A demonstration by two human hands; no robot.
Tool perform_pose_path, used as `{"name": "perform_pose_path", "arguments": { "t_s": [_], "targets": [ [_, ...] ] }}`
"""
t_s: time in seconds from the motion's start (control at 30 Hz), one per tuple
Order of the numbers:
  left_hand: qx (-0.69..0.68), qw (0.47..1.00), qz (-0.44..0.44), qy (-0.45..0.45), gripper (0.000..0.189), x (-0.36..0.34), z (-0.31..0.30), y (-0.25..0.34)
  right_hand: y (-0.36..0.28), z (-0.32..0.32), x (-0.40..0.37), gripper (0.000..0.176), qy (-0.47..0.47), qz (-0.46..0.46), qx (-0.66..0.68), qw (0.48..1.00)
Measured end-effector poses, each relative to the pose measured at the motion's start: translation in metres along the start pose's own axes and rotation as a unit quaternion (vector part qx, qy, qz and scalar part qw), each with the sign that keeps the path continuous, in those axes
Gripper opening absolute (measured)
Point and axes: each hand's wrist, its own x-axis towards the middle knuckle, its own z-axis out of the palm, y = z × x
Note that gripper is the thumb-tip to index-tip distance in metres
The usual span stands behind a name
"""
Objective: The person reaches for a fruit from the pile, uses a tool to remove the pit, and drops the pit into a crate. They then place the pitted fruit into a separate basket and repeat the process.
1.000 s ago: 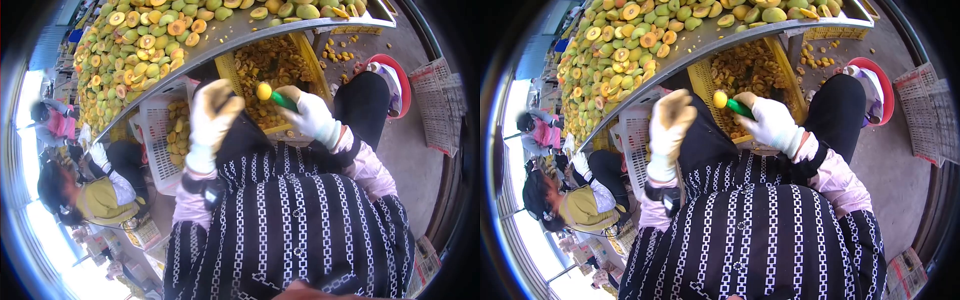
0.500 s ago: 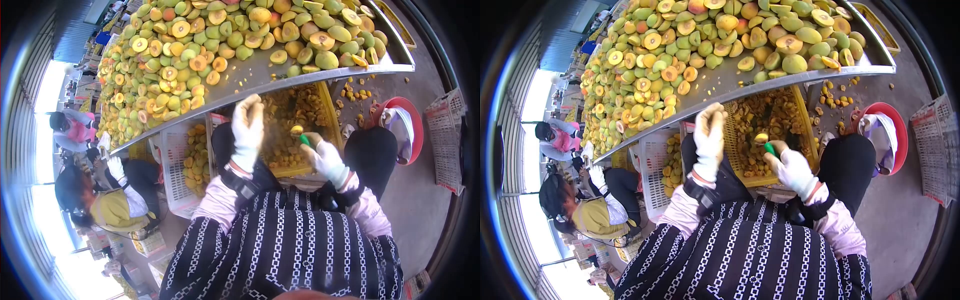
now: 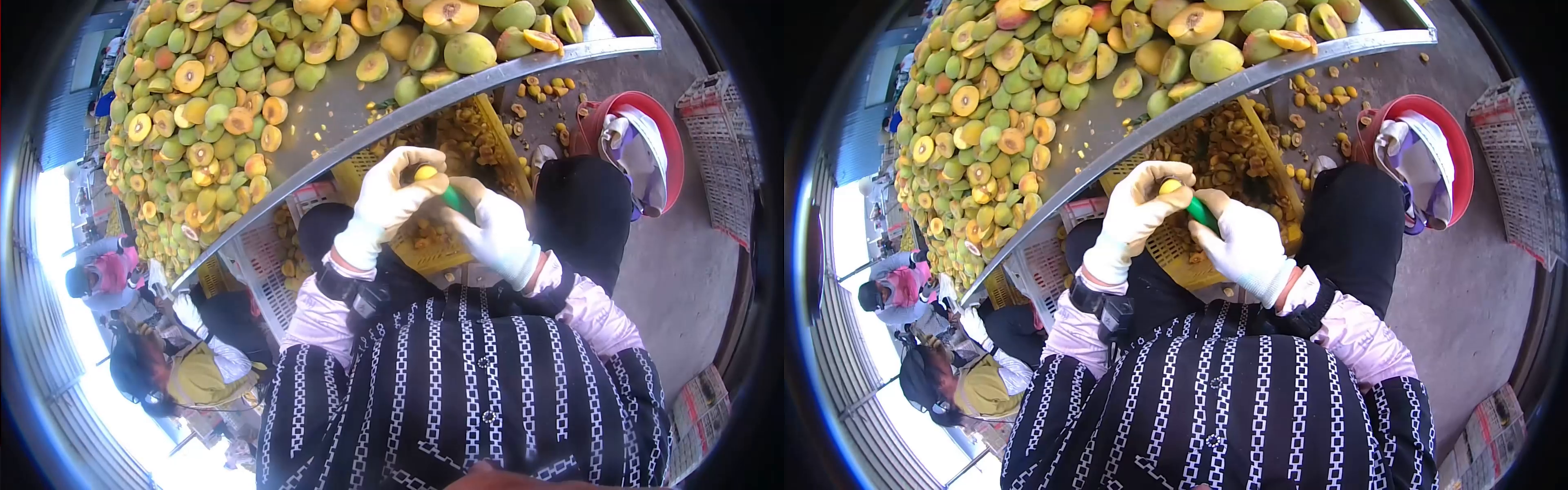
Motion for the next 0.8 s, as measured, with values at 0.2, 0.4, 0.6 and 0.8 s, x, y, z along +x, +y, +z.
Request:
{"name": "perform_pose_path", "arguments": {
  "t_s": [0.2, 0.4, 0.6, 0.8],
  "targets": [
    [-0.133, 0.983, -0.009, 0.124, 0.030, -0.006, 0.011, 0.002, 0.011, 0.004, -0.001, 0.038, 0.062, -0.038, 0.022, 0.997],
    [-0.035, 0.952, 0.161, 0.259, 0.023, -0.017, 0.006, 0.015, 0.006, 0.004, -0.003, 0.035, 0.030, 0.094, 0.104, 0.990],
    [0.313, 0.824, 0.206, 0.426, 0.031, 0.042, -0.147, 0.034, 0.018, 0.017, -0.003, 0.036, -0.051, 0.056, 0.078, 0.994],
    [0.682, 0.666, -0.003, 0.302, 0.083, 0.090, -0.234, 0.016, 0.009, 0.013, -0.001, 0.030, -0.160, 0.137, 0.036, 0.977]
  ]
}}
